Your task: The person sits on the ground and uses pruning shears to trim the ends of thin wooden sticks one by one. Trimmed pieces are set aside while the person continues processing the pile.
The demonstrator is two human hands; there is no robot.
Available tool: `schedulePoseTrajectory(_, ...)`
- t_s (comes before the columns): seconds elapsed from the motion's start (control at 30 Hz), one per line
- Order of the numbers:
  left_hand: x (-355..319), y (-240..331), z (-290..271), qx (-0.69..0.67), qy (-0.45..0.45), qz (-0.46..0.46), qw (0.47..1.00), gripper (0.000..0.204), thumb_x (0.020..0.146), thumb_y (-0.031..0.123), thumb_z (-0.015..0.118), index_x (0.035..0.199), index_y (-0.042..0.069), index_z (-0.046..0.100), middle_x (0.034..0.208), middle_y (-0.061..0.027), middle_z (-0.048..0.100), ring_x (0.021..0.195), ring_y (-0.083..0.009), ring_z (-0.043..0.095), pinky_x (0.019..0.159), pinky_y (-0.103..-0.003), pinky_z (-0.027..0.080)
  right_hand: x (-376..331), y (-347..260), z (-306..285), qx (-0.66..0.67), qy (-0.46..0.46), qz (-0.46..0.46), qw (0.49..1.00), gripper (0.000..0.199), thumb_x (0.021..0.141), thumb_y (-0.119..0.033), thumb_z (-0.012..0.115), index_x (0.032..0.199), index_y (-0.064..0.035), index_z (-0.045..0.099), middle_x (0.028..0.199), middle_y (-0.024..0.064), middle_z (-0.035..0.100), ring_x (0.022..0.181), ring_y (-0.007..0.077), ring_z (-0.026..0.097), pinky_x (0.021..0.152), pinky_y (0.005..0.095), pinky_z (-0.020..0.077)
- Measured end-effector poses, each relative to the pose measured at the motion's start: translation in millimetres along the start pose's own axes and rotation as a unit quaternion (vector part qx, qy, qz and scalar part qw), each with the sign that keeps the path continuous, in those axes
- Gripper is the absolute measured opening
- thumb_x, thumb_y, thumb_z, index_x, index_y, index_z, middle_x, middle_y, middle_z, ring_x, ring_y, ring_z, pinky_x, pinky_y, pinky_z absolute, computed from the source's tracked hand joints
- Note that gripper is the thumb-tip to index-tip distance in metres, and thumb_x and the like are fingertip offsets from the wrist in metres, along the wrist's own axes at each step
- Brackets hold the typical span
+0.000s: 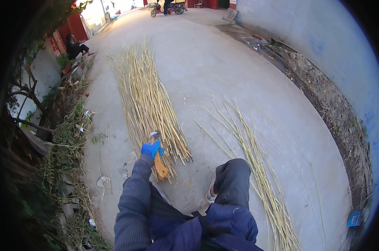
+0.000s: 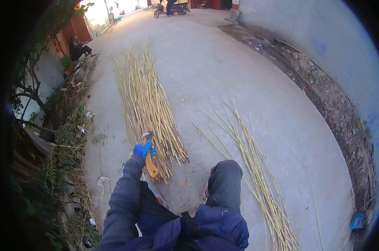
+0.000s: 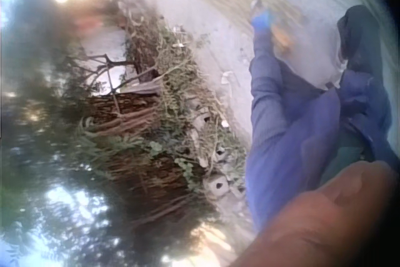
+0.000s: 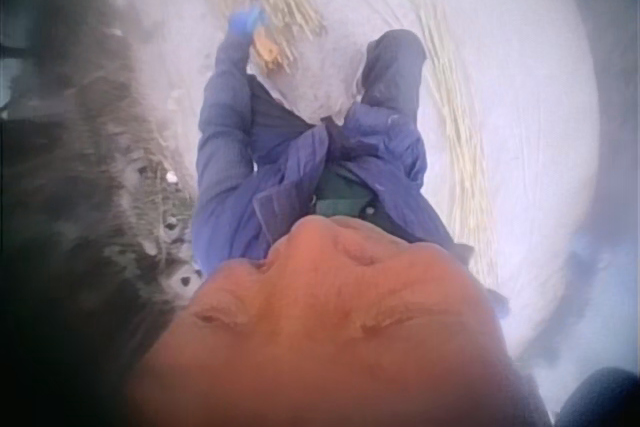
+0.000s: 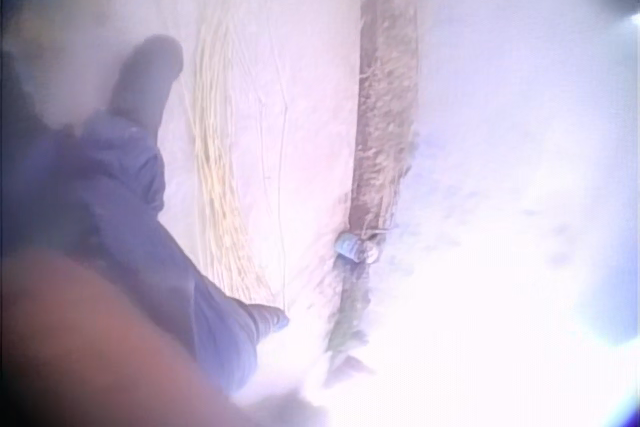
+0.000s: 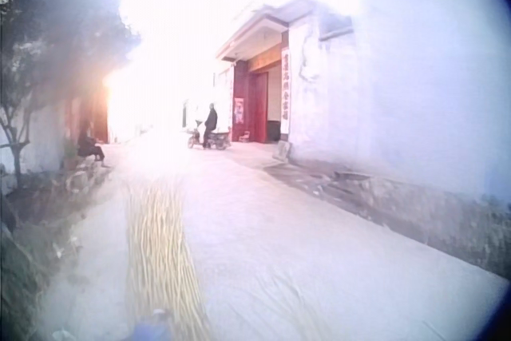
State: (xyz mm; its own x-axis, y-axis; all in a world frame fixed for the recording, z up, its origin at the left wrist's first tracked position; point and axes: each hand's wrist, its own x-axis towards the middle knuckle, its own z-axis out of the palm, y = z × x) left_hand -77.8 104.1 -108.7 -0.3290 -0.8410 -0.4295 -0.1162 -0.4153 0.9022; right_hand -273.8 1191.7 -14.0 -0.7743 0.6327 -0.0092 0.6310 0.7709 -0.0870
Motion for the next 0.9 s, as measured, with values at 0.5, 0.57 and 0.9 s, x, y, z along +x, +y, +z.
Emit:
schedulePoseTrajectory(0.5,-101,47,39,0.008,-0.116,0.042,0.992,0.036,0.093,0.026,0.064,0.112,-0.005,0.062,0.089,-0.0133,0.068,0.065,-0.0209,0.066,0.055,-0.032,0.057,-93,-397,-48,0.408,-0.312,-0.415,0.751,0.021,0.095,-0.022,0.058,0.095,-0.0010,0.061,0.058,0.0085,0.060,0.045,0.0148,0.058,0.043,0.0260,0.0439)
schedulePoseTrajectory(0.57,-144,63,48,0.017,-0.145,0.052,0.988,0.036,0.095,0.028,0.062,0.112,-0.005,0.062,0.084,-0.0128,0.068,0.064,-0.0200,0.066,0.056,-0.031,0.057,-153,-499,-80,0.449,-0.287,-0.471,0.703,0.027,0.098,-0.025,0.055,0.094,0.0003,0.062,0.055,0.0073,0.057,0.042,0.0126,0.054,0.040,0.0242,0.0386)
schedulePoseTrajectory(0.9,-310,68,78,0.209,-0.356,0.033,0.910,0.030,0.094,0.025,0.062,0.108,-0.001,0.065,0.079,-0.0112,0.070,0.067,-0.0179,0.067,0.064,-0.032,0.055,-375,-725,-106,0.618,-0.355,-0.501,0.490,0.032,0.095,-0.028,0.058,0.099,0.0016,0.069,0.057,0.0027,0.056,0.046,0.0088,0.052,0.044,0.0233,0.0422)
